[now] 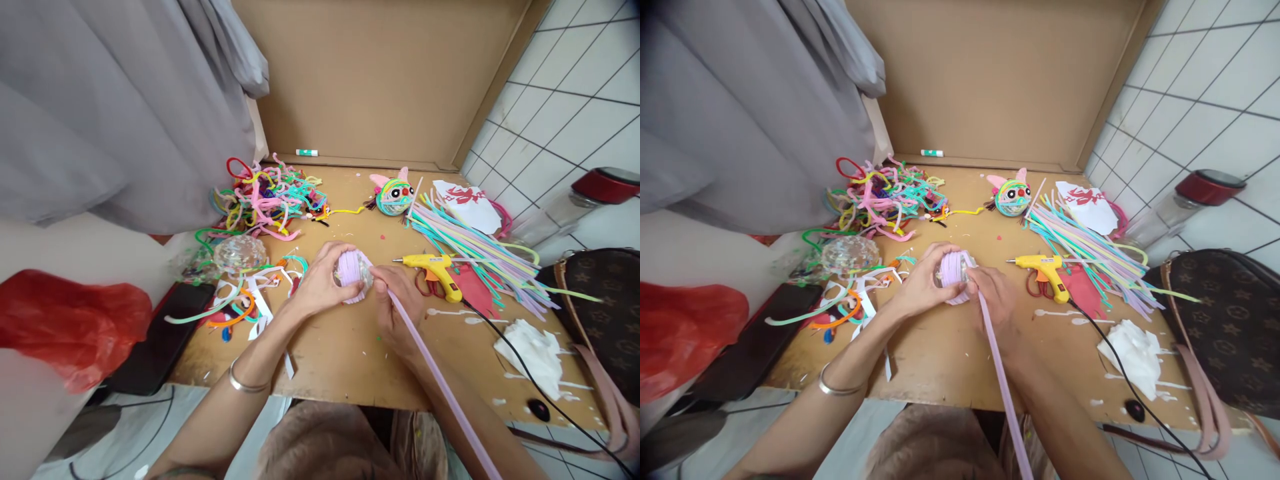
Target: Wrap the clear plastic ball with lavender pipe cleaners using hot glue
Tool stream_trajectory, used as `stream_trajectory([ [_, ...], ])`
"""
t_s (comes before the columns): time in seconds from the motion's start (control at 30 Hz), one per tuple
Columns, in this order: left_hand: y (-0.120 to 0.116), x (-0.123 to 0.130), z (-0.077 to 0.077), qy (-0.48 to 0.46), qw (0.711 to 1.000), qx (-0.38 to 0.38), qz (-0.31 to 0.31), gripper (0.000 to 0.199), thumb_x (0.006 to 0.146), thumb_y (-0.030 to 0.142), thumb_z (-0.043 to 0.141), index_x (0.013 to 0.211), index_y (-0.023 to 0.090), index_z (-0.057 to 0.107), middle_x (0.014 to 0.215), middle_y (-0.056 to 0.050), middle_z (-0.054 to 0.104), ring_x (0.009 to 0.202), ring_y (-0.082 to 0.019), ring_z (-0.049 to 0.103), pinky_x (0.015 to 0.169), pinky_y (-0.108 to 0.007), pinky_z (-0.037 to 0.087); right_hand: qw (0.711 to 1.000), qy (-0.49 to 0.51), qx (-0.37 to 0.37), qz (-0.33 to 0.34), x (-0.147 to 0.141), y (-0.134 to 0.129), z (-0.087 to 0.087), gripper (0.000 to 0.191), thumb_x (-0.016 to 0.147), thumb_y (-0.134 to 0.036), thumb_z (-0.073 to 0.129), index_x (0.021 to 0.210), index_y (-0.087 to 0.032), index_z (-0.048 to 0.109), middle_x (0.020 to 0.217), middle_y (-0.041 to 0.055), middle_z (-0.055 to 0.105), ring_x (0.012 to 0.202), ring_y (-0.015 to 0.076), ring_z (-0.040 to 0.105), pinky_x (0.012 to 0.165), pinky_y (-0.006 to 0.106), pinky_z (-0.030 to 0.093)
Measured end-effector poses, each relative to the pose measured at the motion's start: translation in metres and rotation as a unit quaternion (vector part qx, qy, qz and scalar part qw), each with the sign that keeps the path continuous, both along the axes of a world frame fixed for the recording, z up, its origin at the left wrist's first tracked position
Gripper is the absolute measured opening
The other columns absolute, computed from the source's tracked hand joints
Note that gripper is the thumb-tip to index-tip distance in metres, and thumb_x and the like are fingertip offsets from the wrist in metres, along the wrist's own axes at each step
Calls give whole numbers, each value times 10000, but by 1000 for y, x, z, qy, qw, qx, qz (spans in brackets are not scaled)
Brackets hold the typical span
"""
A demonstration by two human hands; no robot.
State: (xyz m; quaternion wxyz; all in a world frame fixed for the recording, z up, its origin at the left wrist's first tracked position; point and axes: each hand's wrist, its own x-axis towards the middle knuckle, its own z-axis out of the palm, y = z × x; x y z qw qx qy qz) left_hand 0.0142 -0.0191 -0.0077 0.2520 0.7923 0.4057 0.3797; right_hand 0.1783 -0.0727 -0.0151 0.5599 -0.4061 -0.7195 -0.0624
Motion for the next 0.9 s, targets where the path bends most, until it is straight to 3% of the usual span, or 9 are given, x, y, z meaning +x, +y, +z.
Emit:
stream_trajectory([
  [0.57,-1,1,1,4,1000,8,-10,526,667,201,670,1172,209,522,1225,-80,567,1183,-254,544,1045,-422,445,998,-66,20,-9,-1,3,-1,180,918,-142,476,1037,-166,609,902,113,711,845,204,678,725,332,555],
  [0.9,-2,1,2,5,1000,11,-13,509,689,225,689,1172,201,529,1216,-84,571,1180,-252,546,1047,-416,439,998,-48,21,-28,-1,6,-8,228,887,-54,482,1050,-171,590,870,78,715,807,176,677,721,304,544],
])
